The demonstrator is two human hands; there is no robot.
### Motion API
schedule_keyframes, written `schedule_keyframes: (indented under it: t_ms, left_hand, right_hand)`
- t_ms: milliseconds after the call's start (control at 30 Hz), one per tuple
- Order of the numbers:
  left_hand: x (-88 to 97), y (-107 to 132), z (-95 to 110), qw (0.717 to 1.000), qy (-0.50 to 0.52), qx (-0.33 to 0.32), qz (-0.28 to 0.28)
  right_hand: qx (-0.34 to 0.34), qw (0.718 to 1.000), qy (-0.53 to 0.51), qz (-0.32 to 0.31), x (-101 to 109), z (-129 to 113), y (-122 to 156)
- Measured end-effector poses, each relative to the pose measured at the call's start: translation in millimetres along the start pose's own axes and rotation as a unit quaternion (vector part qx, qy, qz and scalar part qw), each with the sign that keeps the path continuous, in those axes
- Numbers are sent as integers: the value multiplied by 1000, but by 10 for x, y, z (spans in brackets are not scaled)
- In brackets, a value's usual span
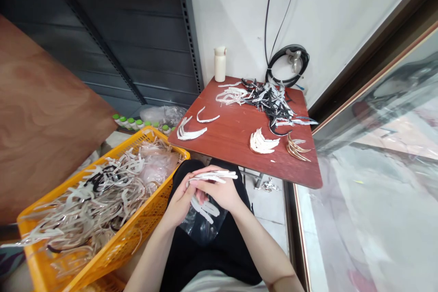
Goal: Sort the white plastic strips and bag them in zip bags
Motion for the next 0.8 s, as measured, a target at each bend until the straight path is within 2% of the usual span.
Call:
schedule_keyframes:
  t_ms: [167, 433, 567, 667, 800]
  left_hand:
    - [-44, 59, 68, 1000, -11, 21, 8]
    - [-99, 45, 206, 994, 11, 85, 64]
    - [-109, 67, 233, 990, 40, 120, 59]
    - [-102, 77, 226, 992, 24, 115, 50]
    - [-82, 58, 233, 996, -39, 73, 44]
  right_hand:
    - [21, 999, -35, -30, 4, -35, 29]
    - [14, 998, -24, 50, 80, -26, 41]
    - [8, 996, -34, 79, 91, -19, 63]
    - [6, 996, -50, 75, 90, -10, 83]
    - [31, 993, -72, 90, 111, 17, 99]
Point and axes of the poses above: each hand's wrist, its own y-axis away from the middle knuckle, its own x-axis out of the back of the hand, z = x × y, the point moved 4 cm from there along -y, towards the middle knuckle, and after that the axes turned 14 degrees about -z, right-handed, at the moved point
